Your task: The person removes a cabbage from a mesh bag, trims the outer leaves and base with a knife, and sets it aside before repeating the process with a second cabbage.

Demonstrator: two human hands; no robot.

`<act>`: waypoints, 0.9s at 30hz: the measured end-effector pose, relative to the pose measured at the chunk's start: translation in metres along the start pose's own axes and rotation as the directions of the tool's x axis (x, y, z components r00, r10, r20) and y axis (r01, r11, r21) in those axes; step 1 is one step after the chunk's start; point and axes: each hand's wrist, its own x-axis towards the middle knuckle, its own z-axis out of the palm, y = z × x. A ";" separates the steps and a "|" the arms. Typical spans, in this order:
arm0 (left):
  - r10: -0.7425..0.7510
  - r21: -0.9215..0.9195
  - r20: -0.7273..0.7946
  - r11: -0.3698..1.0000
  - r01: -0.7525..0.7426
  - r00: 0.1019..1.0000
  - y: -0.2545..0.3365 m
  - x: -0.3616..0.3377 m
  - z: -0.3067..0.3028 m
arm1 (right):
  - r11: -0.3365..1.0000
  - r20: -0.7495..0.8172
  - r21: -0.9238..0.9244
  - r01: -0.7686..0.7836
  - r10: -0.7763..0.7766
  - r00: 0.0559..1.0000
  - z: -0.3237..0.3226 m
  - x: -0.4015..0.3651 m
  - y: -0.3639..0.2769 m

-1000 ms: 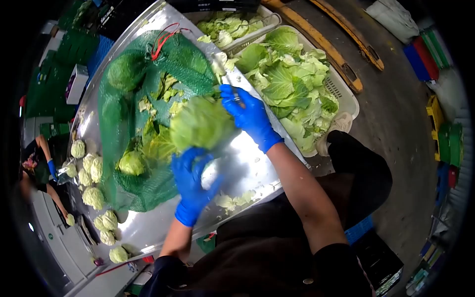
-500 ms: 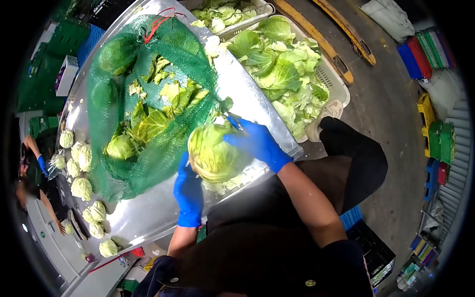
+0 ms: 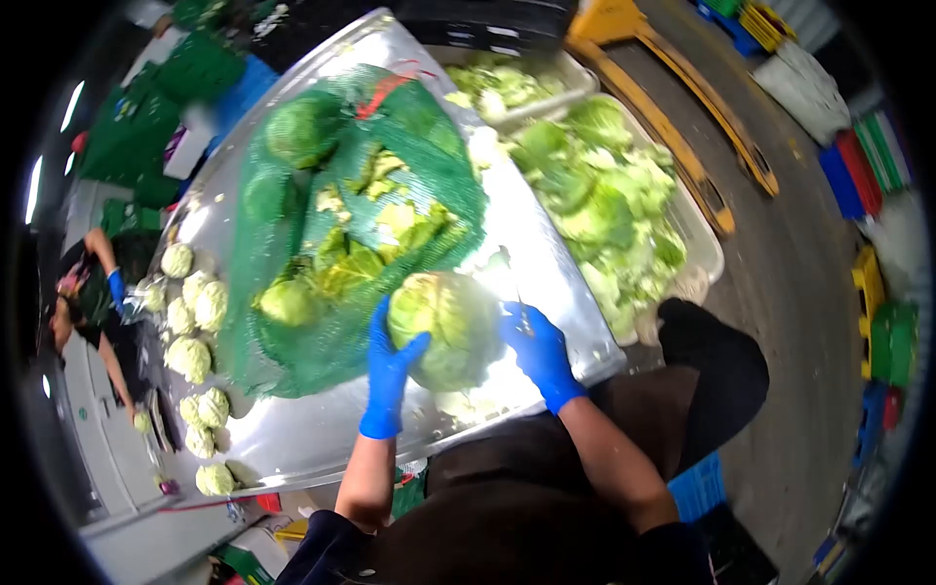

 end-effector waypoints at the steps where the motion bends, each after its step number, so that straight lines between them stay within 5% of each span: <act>1: 0.006 -0.005 0.012 1.000 -0.006 1.000 -0.001 -0.001 0.000 | 0.999 0.011 0.047 -0.002 0.002 1.000 0.001 0.001 -0.003; 3: 0.062 0.132 0.011 0.989 -0.063 0.998 -0.004 -0.006 -0.005 | 0.996 -0.007 0.086 -0.005 0.005 1.000 0.003 0.006 -0.004; 5: 0.025 0.084 -0.063 0.996 -0.020 0.998 -0.014 -0.013 -0.008 | 0.997 -0.015 0.074 0.001 0.000 1.000 0.004 0.012 -0.003; 10: -0.224 -0.023 -0.118 0.975 0.223 0.967 -0.006 -0.031 -0.015 | 0.976 0.067 0.217 -0.038 0.024 0.997 0.011 0.018 0.001; 15: -0.350 -0.288 0.076 0.889 0.356 0.934 -0.004 -0.030 -0.021 | 0.979 0.085 0.203 0.001 -0.018 0.996 0.010 0.033 0.022; 18: -0.454 -0.373 0.058 0.816 0.441 0.889 -0.018 -0.029 -0.026 | 0.986 0.077 0.165 0.003 -0.016 0.997 0.011 0.030 0.013; 27: -0.316 -0.344 0.082 0.881 0.324 0.945 -0.028 -0.014 -0.035 | 0.987 0.054 0.162 0.016 -0.025 0.998 0.012 0.027 0.021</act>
